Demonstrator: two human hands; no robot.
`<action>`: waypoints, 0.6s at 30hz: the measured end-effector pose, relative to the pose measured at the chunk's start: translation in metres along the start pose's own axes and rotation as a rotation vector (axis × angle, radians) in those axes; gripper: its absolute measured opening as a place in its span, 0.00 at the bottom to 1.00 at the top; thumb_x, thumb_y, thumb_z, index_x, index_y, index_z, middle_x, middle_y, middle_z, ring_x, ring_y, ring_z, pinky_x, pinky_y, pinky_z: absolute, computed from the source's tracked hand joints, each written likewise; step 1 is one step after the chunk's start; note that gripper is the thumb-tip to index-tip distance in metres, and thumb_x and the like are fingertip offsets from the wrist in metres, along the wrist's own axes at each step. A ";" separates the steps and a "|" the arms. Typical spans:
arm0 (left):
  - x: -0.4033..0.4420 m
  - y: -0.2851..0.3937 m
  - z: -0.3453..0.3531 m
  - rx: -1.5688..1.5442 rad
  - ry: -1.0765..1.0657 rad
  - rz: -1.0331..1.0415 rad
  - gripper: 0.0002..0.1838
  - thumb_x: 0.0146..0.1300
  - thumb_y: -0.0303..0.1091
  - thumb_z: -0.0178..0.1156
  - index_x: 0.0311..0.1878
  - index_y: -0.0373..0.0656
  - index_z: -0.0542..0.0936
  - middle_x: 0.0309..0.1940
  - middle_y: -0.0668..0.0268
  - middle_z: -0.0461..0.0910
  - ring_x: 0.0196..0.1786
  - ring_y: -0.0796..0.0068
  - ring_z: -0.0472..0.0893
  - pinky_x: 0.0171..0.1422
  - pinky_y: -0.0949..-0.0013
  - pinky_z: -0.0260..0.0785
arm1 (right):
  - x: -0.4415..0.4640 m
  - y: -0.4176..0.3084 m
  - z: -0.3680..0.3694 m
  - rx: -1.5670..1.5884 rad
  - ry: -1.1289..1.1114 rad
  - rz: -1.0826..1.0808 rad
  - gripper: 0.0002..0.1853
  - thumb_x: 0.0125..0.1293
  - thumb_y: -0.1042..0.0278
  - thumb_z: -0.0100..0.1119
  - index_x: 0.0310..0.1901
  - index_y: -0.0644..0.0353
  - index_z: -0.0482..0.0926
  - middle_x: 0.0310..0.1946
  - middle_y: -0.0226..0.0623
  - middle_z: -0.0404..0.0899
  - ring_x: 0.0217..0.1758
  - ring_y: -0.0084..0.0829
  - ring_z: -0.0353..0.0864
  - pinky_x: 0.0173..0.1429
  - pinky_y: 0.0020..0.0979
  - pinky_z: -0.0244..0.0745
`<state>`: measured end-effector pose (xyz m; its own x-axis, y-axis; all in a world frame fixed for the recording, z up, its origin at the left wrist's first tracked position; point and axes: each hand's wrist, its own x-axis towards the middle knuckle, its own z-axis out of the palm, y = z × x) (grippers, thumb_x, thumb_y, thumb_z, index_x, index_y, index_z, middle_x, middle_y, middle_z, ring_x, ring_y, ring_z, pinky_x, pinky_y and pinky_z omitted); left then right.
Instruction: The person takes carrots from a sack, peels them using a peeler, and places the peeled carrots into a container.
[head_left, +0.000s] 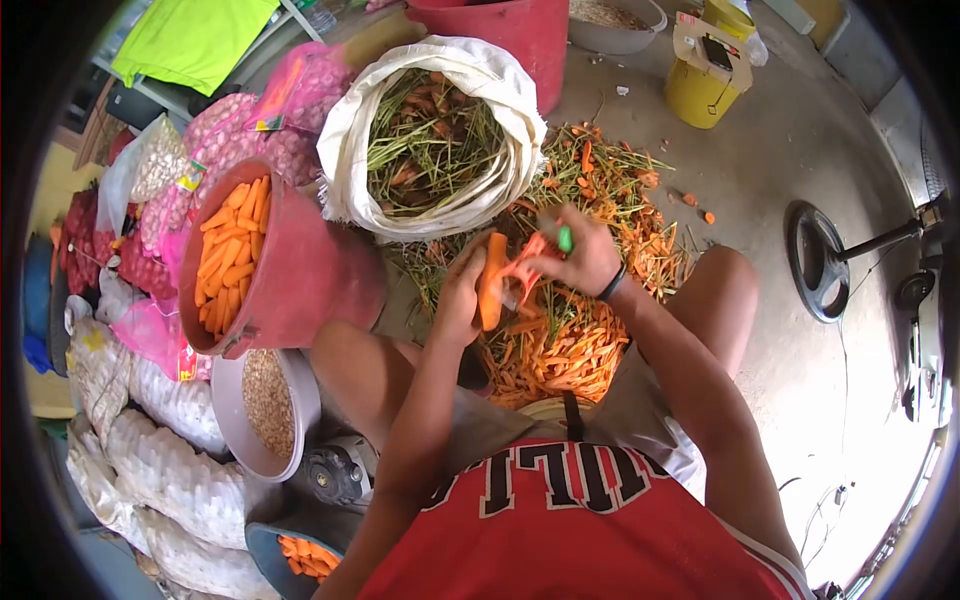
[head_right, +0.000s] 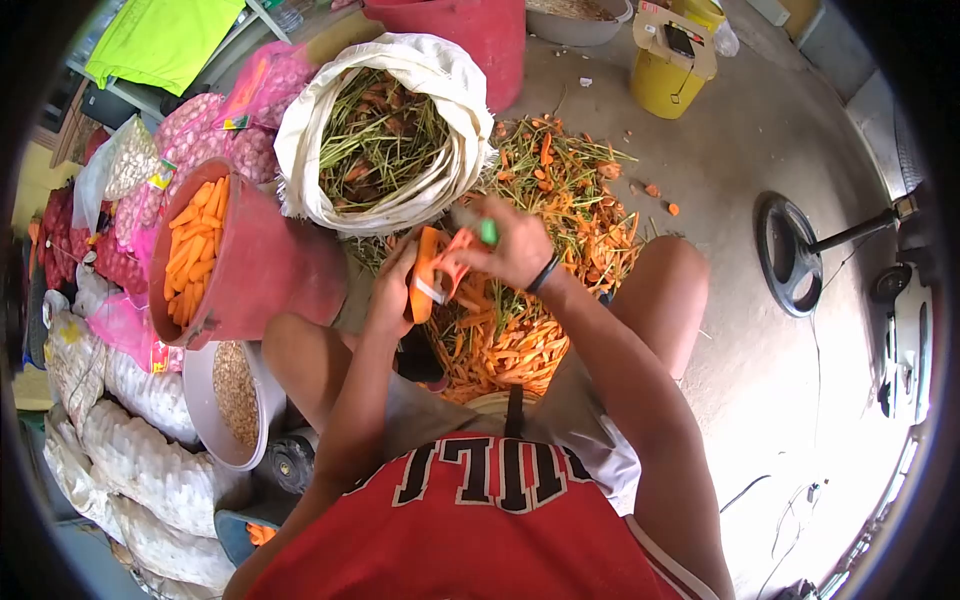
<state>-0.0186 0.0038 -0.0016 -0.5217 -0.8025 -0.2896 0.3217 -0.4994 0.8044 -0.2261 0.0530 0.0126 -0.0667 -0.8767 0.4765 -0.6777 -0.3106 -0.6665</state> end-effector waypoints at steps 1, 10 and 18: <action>0.001 -0.003 -0.001 -0.018 0.029 0.010 0.21 0.78 0.36 0.47 0.69 0.41 0.68 0.49 0.62 0.80 0.42 0.74 0.82 0.46 0.70 0.78 | -0.003 -0.007 0.005 -0.001 -0.017 -0.160 0.33 0.47 0.46 0.80 0.47 0.59 0.75 0.34 0.39 0.82 0.35 0.38 0.86 0.40 0.36 0.82; -0.008 0.000 0.005 0.111 -0.088 -0.131 0.21 0.76 0.36 0.50 0.69 0.41 0.69 0.52 0.65 0.79 0.45 0.77 0.81 0.44 0.70 0.78 | 0.019 0.032 -0.020 -0.210 0.167 0.081 0.37 0.47 0.37 0.76 0.47 0.60 0.76 0.31 0.43 0.83 0.31 0.41 0.87 0.35 0.38 0.81; -0.007 0.010 -0.004 0.226 -0.200 -0.060 0.22 0.75 0.38 0.52 0.68 0.43 0.71 0.48 0.66 0.80 0.44 0.77 0.80 0.47 0.73 0.75 | 0.022 0.040 -0.025 -0.215 0.198 0.347 0.37 0.48 0.40 0.77 0.49 0.61 0.75 0.32 0.45 0.84 0.33 0.36 0.87 0.37 0.37 0.84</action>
<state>-0.0089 0.0036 0.0064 -0.6870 -0.6823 -0.2502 0.1133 -0.4406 0.8905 -0.2736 0.0304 0.0108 -0.4417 -0.8216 0.3605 -0.7259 0.0911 -0.6817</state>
